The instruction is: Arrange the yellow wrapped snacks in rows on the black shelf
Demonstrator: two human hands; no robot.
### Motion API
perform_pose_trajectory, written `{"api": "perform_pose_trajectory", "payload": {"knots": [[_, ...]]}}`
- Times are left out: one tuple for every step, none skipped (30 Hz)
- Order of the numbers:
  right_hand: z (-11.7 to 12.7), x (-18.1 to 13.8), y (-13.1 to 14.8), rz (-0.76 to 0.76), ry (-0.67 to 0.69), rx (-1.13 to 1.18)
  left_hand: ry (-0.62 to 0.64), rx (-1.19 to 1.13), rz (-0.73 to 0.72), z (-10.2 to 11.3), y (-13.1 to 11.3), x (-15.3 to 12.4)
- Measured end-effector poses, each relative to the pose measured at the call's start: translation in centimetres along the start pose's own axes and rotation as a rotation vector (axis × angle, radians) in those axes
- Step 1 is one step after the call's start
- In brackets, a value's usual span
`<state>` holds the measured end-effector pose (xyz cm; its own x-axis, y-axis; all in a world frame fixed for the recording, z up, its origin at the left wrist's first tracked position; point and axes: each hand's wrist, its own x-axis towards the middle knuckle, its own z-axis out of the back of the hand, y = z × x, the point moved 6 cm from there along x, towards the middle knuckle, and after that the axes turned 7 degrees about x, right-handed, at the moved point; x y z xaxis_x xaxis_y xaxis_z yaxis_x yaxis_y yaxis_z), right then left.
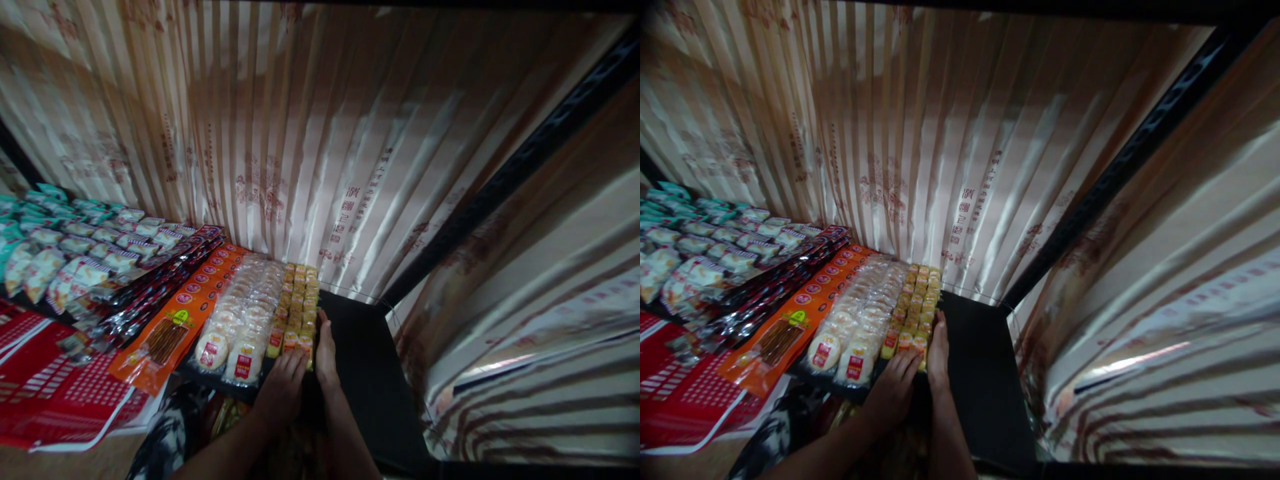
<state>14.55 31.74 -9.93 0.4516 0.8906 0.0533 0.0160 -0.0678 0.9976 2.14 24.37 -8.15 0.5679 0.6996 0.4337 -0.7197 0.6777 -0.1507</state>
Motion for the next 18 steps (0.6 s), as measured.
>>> {"api": "perform_pose_trajectory", "payload": {"knots": [[0.1,0.4,-0.1,-0.024,-0.016,0.04,0.0,0.006,0.0,-0.1,0.0,0.0],[0.0,0.8,-0.1,-0.043,-0.015,0.078,0.001,0.009,0.003,-0.1,0.0,-0.1],[-0.3,1.2,0.0,-0.047,0.005,0.107,0.005,0.011,0.008,-0.2,0.0,-0.1],[-0.7,1.5,0.1,-0.046,0.042,0.133,0.014,0.012,0.014,-0.4,0.1,-0.1],[-1.2,1.6,0.2,-0.043,0.085,0.156,0.026,0.013,0.02,-0.5,0.1,-0.2],[-1.7,1.7,0.3,-0.041,0.117,0.175,0.04,0.015,0.025,-0.7,0.1,-0.2],[-2.0,1.7,0.3,-0.039,0.135,0.196,0.055,0.019,0.03,-0.8,0.1,-0.2],[-2.2,1.7,0.3,-0.041,0.144,0.218,0.069,0.023,0.036,-1.0,0.1,-0.2],[-2.2,1.7,0.2,-0.045,0.144,0.24,0.078,0.029,0.042,-1.1,0.1,-0.3],[-2.2,1.8,0.2,-0.052,0.141,0.261,0.083,0.034,0.046,-1.2,0.1,-0.3],[-2.0,1.8,0.2,-0.059,0.136,0.276,0.084,0.04,0.046,-1.3,0.1,-0.3],[-1.8,2.0,0.2,-0.061,0.123,0.28,0.082,0.045,0.042,-1.3,0.1,-0.4],[-1.5,2.3,0.3,-0.056,0.1,0.275,0.074,0.053,0.034,-1.4,0.0,-0.4],[-1.1,2.6,0.4,-0.05,0.068,0.268,0.064,0.064,0.025,-1.4,0.0,-0.5],[-0.8,3.0,0.6,-0.045,0.031,0.264,0.054,0.076,0.015,-1.5,0.0,-0.6],[-0.5,3.4,0.7,-0.044,-0.001,0.265,0.046,0.088,0.006,-1.6,0.0,-0.6],[-0.5,3.7,0.7,-0.049,-0.019,0.276,0.038,0.1,0.0,-1.7,0.0,-0.7],[-0.7,4.0,0.7,-0.061,-0.015,0.294,0.032,0.111,-0.002,-1.8,0.0,-0.7]]}}
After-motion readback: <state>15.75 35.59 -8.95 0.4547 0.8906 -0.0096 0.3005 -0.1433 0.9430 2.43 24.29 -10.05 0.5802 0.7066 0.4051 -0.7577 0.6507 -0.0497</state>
